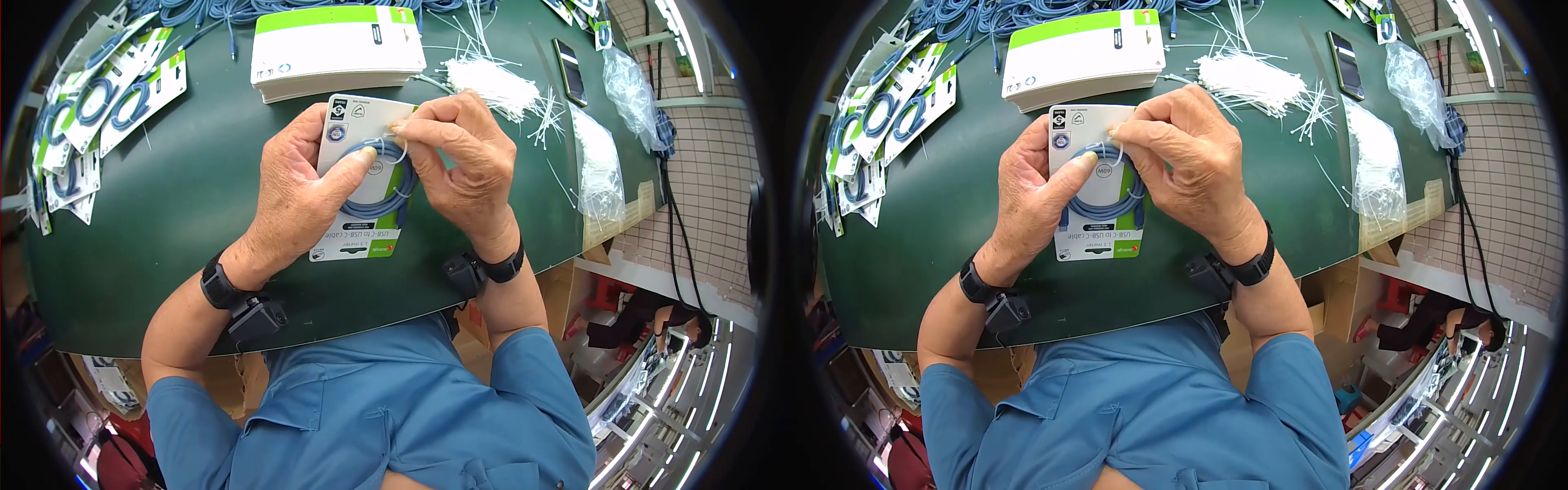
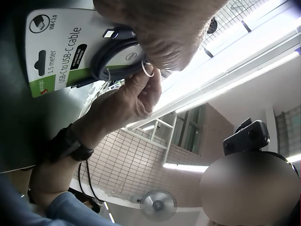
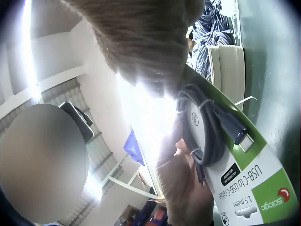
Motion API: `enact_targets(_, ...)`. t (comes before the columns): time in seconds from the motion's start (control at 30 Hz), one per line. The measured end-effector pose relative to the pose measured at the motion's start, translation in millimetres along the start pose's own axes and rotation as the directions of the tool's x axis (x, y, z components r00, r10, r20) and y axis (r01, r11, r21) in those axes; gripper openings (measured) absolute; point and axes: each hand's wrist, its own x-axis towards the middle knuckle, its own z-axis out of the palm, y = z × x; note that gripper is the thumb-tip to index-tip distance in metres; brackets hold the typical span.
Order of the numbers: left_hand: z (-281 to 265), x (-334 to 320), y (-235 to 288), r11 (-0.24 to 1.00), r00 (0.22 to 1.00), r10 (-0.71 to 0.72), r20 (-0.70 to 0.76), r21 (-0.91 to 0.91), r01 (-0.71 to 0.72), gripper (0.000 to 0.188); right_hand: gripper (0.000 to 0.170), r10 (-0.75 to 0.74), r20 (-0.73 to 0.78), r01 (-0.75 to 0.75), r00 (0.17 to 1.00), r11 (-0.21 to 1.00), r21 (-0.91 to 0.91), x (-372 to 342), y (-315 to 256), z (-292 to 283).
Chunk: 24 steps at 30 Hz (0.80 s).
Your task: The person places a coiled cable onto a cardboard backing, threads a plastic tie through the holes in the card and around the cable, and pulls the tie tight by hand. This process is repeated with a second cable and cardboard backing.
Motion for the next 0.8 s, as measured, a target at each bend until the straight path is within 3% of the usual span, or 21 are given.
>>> enact_targets(0.13,1,1,4,0.999,1.000,-0.026,-0.001,-0.029,0.026,0.033,0.028,-0.001,-0.030,0.002,1.000,1.000,0.029,-1,-2,0)
enact_targets(0.23,3,-1,9,0.998,0.999,-0.039,0.004,-0.047,0.039,0.034,0.019,0.287,-0.207,-0.263,0.935,0.955,0.134,-3,-4,-1)
enact_targets(0.27,4,-2,10,0.998,0.999,-0.038,0.011,-0.052,0.039,0.034,0.019,0.294,-0.214,-0.270,0.932,0.953,0.134,-3,-3,-3)
enact_targets(0.3,5,-4,11,0.998,0.999,-0.039,0.018,-0.054,0.039,0.034,0.016,0.479,-0.151,-0.415,0.865,0.852,0.319,-3,1,-6)
enact_targets(0.37,8,-7,13,0.998,0.998,-0.035,0.047,-0.049,0.037,0.035,0.020,0.750,0.066,-0.618,0.659,0.488,0.616,-4,9,-10)
enact_targets(0.4,9,-9,14,0.998,0.997,-0.024,0.067,-0.051,0.027,0.035,0.020,0.758,0.057,-0.615,0.650,0.481,0.624,-6,12,-10)
enact_targets(0.5,9,-11,15,0.999,0.994,-0.026,0.109,-0.026,0.029,0.035,0.027,0.519,0.580,-0.690,0.627,0.024,0.724,-11,17,-9)
enact_targets(0.63,9,-11,17,1.000,0.992,-0.026,0.125,0.019,0.024,0.035,0.031,0.455,0.656,-0.703,0.602,-0.087,0.706,-12,12,-4)
enact_targets(0.8,10,-11,17,1.000,0.994,-0.006,0.112,0.017,0.004,0.035,0.034,0.435,0.649,-0.676,0.624,-0.115,0.728,-15,13,1)
